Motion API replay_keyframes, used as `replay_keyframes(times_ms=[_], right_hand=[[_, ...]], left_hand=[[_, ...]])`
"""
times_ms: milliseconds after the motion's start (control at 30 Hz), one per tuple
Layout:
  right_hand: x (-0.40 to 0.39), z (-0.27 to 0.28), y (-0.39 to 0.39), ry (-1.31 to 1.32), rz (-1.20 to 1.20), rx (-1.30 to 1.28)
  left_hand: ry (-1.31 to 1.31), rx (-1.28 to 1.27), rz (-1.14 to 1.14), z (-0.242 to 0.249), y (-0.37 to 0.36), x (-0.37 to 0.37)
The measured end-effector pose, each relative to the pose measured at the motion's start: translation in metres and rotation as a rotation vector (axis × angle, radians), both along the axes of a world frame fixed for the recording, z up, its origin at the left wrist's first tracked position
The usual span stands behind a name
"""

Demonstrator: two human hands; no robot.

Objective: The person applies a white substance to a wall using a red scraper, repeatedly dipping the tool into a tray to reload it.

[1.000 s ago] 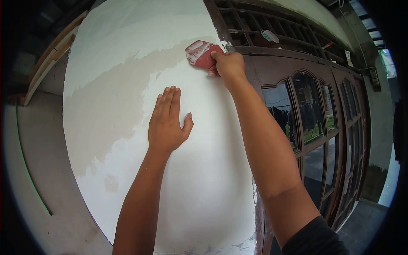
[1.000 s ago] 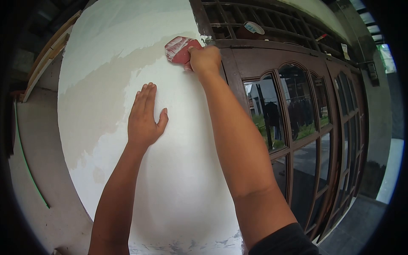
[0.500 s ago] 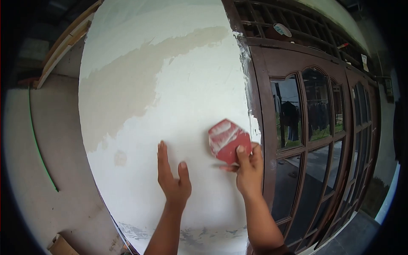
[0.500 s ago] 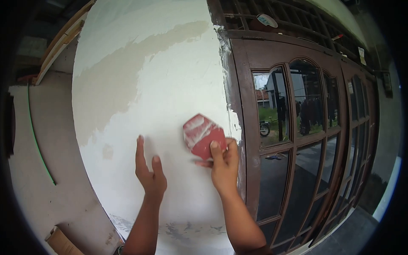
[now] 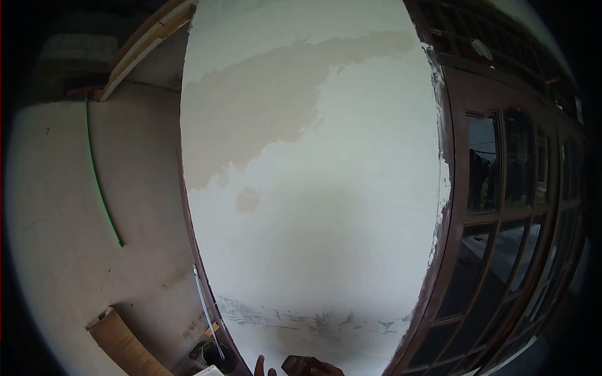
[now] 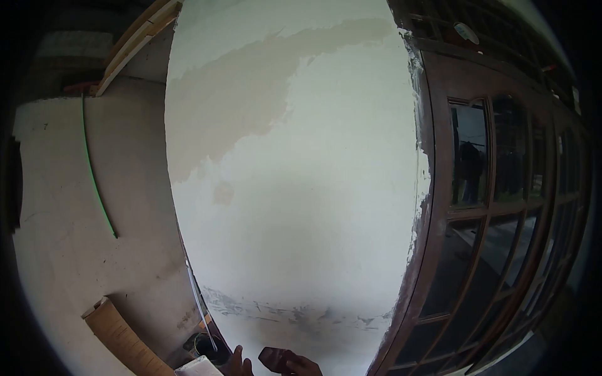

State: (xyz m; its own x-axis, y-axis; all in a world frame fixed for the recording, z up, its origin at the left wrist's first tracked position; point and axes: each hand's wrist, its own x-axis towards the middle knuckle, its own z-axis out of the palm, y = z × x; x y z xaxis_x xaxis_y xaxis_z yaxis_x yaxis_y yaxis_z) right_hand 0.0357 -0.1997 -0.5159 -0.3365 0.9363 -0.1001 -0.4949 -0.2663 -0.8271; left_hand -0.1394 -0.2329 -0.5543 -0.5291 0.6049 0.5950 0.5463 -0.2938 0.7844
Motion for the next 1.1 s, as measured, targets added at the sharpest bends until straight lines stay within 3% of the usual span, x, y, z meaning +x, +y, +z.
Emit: replay_keyframes(times_ms=[100, 133, 167, 300, 333, 367, 533, 633, 900, 1100], right_hand=[[-0.038, 0.003, -0.03, 0.075, 0.018, -0.189], [-0.055, -0.013, -0.018, 0.056, 0.096, -0.223], [-0.066, 0.001, -0.03, 0.069, 0.095, -0.194], [-0.122, -0.004, -0.057, 0.166, 0.038, -0.035], [-0.133, -0.007, -0.066, 0.185, 0.046, -0.025], [-0.144, -0.009, -0.078, 0.164, 0.055, -0.036], [-0.185, -0.043, -0.111, -0.015, 0.081, -0.142], [-0.221, -0.073, -0.121, -0.128, 0.075, -0.236], [-0.29, -0.176, -0.087, -0.386, 0.079, -0.39], [-0.356, -0.313, -0.069, -0.851, 0.26, -0.196]], left_hand=[[0.077, -0.106, 0.153, -0.021, -0.024, -0.039], [-0.021, -0.018, 0.038, -0.025, -0.031, -0.055], [-0.128, 0.06, -0.067, -0.007, -0.047, -0.067], [-0.163, 0.002, -0.04, 0.01, -0.11, -0.121], [-0.215, -0.079, -0.003, -0.016, -0.156, -0.12], [-0.274, -0.153, 0.024, -0.01, -0.172, -0.131], [-0.485, -0.38, 0.117, -0.025, -0.216, -0.203], [-0.564, -0.443, 0.16, -0.053, -0.243, -0.251], [-0.718, -0.599, 0.21, -0.144, -0.232, -0.314], [-0.879, -0.7, 0.237, -0.255, -0.215, -0.371]])
